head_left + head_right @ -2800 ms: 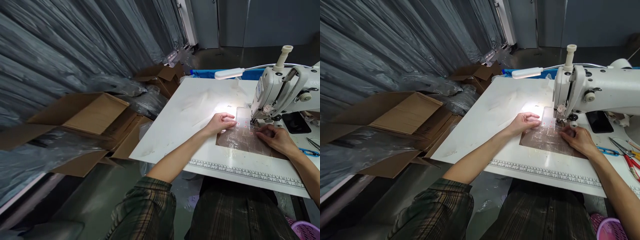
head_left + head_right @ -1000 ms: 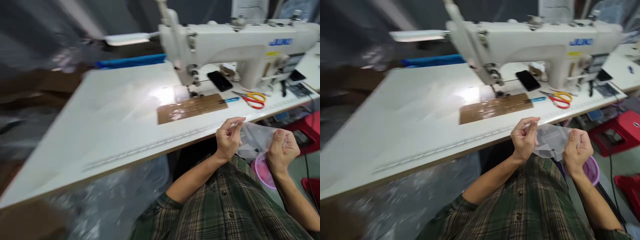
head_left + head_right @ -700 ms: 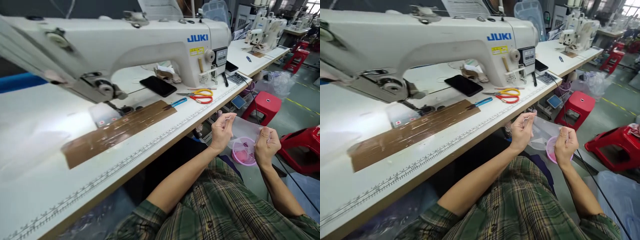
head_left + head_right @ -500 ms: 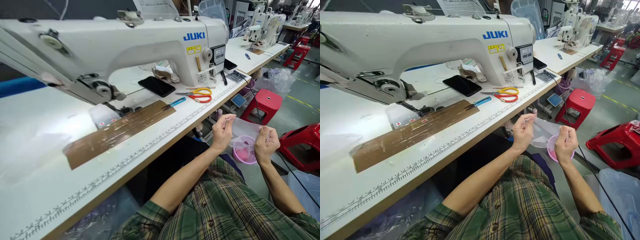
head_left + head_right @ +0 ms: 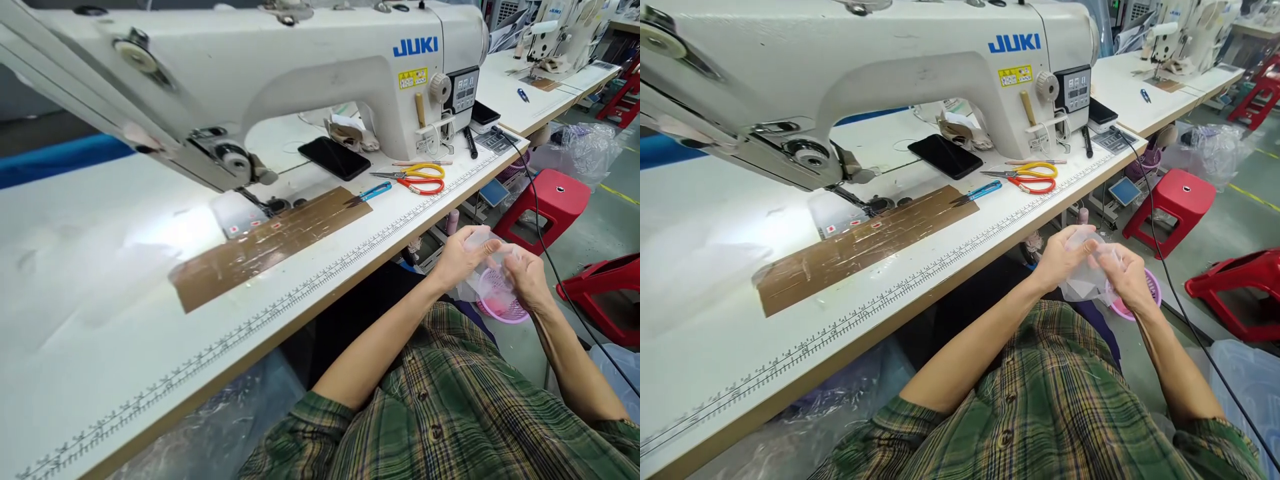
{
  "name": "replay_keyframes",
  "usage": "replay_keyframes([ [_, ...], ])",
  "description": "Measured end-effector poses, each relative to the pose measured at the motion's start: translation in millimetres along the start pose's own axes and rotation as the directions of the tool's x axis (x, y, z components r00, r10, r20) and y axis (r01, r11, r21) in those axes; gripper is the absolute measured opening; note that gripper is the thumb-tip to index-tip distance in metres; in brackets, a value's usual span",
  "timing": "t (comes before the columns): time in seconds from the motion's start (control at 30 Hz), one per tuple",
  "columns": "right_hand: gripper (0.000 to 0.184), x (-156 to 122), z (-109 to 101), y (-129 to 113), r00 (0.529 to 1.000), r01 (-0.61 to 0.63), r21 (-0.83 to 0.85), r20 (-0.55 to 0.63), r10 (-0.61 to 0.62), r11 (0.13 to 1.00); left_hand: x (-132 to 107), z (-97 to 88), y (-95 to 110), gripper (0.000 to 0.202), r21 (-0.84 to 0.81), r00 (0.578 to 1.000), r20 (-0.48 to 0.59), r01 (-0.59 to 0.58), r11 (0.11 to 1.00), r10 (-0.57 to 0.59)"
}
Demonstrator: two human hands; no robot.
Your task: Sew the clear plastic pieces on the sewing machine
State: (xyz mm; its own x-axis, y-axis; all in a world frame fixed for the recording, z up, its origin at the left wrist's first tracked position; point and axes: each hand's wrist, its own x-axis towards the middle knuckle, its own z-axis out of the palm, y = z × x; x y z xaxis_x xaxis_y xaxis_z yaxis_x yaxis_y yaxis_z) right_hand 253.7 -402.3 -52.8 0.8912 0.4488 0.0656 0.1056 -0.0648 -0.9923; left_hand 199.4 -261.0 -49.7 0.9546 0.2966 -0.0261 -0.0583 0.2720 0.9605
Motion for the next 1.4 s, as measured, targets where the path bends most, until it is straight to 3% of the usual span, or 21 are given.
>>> replay_keyframes([
  [0.1, 0.057, 1, 4, -2, 0.998, -0.054, 0.068, 0.014, 0.053, 0.996, 2, -3.5, 1, 0.061, 0.024, 0.999, 0.005, 0.043, 0.999, -0.043],
  [0.27, 0.053, 4, 14, -1, 0.994, -0.086, 0.202, -0.049, 0.097, 0.976, -4, -10.2, -1, 0.047, 0.068, 0.979, 0.151, 0.129, 0.989, -0.138],
  [0.4, 0.051, 8, 17, -1, 0.991, -0.105, 0.265, -0.057, 0.124, 0.959, -12, -21.8, 2, 0.025, 0.17, 0.924, 0.32, 0.163, 0.972, -0.211],
  [0.47, 0.05, 9, 17, -3, 0.991, -0.119, 0.277, -0.034, 0.133, 0.954, -15, -29.3, 5, 0.026, 0.198, 0.888, 0.392, 0.174, 0.965, -0.241],
  [0.53, 0.049, 10, 19, -5, 0.99, -0.136, 0.278, 0.001, 0.141, 0.951, -15, -35.1, 9, 0.037, 0.166, 0.886, 0.409, 0.163, 0.973, -0.218],
  [0.67, 0.049, 9, 23, -9, 0.988, -0.152, 0.268, 0.048, 0.145, 0.951, -10, -37.9, 12, 0.057, 0.033, 0.946, 0.306, 0.104, 0.994, -0.109],
  [0.83, 0.054, 9, 27, -7, 0.988, -0.154, 0.255, 0.041, 0.149, 0.955, -10, -33.1, 9, 0.069, -0.078, 0.955, 0.283, 0.119, 0.99, -0.092],
  [1.03, 0.065, 11, 26, 0, 0.997, -0.043, 0.08, -0.053, 0.048, 0.996, -12, -32.8, 1, 0.059, -0.047, 0.986, 0.148, 0.083, 0.995, -0.076],
  [1.23, 0.061, 6, 31, 1, 0.99, 0.055, -0.056, -0.127, -0.062, 0.997, -12, -27.3, -16, 0.068, 0.12, 0.989, -0.127, -0.065, 0.991, 0.081],
  [1.4, 0.067, 5, 36, 7, 0.967, 0.095, -0.028, -0.233, -0.099, 0.995, -14, -27.0, -24, 0.076, 0.144, 0.986, -0.133, -0.082, 0.986, 0.101],
])
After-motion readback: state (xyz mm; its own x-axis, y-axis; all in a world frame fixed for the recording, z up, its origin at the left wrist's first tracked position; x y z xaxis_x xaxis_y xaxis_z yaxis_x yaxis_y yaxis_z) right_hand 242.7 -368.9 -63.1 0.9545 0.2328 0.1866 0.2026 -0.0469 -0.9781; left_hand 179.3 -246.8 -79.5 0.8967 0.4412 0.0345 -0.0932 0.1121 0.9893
